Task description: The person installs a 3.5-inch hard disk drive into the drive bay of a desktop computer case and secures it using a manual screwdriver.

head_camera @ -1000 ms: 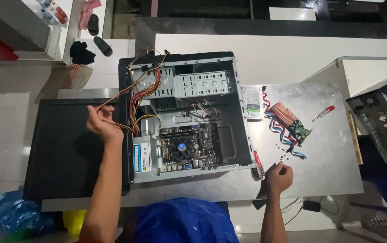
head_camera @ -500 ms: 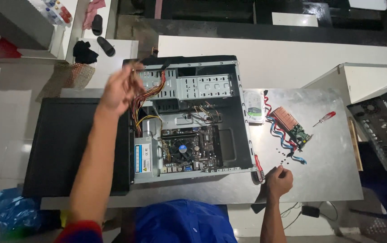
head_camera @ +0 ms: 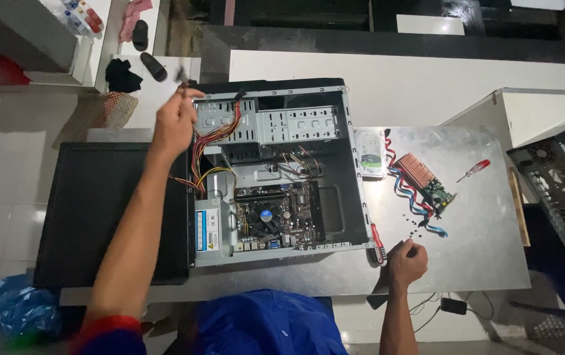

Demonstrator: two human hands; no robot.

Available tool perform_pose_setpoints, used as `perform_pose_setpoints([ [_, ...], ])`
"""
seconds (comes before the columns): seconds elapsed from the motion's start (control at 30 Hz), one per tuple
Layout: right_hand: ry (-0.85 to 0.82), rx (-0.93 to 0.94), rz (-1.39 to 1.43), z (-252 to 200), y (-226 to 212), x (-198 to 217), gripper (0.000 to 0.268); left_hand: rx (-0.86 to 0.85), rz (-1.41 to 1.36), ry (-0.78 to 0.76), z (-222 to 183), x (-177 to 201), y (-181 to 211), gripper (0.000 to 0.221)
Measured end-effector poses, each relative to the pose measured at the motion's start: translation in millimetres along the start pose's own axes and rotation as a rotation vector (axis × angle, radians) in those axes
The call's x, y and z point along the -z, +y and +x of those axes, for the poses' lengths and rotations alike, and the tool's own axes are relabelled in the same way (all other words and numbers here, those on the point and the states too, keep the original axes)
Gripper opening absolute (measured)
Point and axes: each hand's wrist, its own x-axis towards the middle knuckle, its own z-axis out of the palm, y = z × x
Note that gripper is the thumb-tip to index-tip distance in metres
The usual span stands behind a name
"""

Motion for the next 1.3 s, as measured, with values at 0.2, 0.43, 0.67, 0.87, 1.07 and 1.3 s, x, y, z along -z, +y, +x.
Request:
perform_pose_setpoints([
  [0.2, 0.002, 0.006, -0.006, 0.6, 2.4, -2.0, 0.031, -0.087, 0.131, -0.028, -14.1, -7.7, -17.9, 0.032],
  [0.43, 0.003, 0.003, -0.009, -1.1, -0.1, -1.8, 0.031, -0.11, 0.089, -0.035, -22.6, -5.5, -8.4, 0.033],
  [0.67, 0.022, 0.014, -0.011, -0.4, 3.1, -4.3, 0.029, -0.121, 0.182, -0.007, -16.8, -4.7, -38.7, 0.031],
  [0.87, 0.013, 0.017, -0.022, 0.4, 4.3, -4.0, 0.029, -0.108, 0.166, 0.006, -17.4, -8.3, -62.0, 0.032],
  [1.07, 0.022, 0.019, -0.027, 0.0, 6.9, -7.0, 0.028, -0.088, 0.236, 0.033, -10.3, -6.5, -74.0, 0.025],
  [1.3, 0.001, -0.018, 0.004, -1.2, -5.1, 0.1, 0.028, 0.166, 0.221, 0.138, 7.9, 18.3, -99.8, 0.046],
])
